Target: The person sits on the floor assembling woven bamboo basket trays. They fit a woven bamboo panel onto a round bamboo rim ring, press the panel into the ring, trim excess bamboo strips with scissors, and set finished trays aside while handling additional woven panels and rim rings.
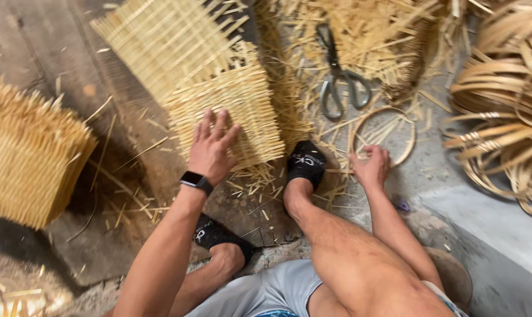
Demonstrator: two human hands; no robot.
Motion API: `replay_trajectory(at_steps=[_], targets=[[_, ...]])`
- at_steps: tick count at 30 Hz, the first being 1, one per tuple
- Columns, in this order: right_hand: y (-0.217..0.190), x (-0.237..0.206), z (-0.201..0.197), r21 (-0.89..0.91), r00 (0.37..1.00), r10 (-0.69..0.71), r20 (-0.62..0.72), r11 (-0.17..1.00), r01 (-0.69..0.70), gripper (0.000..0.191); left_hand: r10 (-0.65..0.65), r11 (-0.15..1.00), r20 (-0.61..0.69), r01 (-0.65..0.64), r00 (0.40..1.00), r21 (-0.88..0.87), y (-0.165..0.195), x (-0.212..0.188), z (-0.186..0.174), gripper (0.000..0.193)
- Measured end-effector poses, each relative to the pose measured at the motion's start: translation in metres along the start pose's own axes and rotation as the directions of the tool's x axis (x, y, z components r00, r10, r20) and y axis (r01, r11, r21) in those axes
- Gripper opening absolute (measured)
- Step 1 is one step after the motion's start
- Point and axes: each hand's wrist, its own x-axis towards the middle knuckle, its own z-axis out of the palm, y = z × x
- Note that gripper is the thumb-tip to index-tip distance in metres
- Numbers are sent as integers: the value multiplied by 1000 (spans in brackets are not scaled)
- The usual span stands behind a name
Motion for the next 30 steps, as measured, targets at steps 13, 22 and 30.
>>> replay_trajectory(at_steps=[13, 22, 30], targets=[[-75, 3, -176, -1, 479, -872, 103, 481, 877, 20, -308, 270, 243, 329, 920, -905, 73, 31, -49, 67], [-189, 36, -230, 664, 773, -632, -55, 555, 501, 48, -248, -606, 156, -28, 956, -795, 55, -1, -87, 31], [-200, 29, -163, 788, 644, -596, 480, -30, -615, 40, -238, -777, 293, -1, 926, -629, 52, -41, -115, 28]])
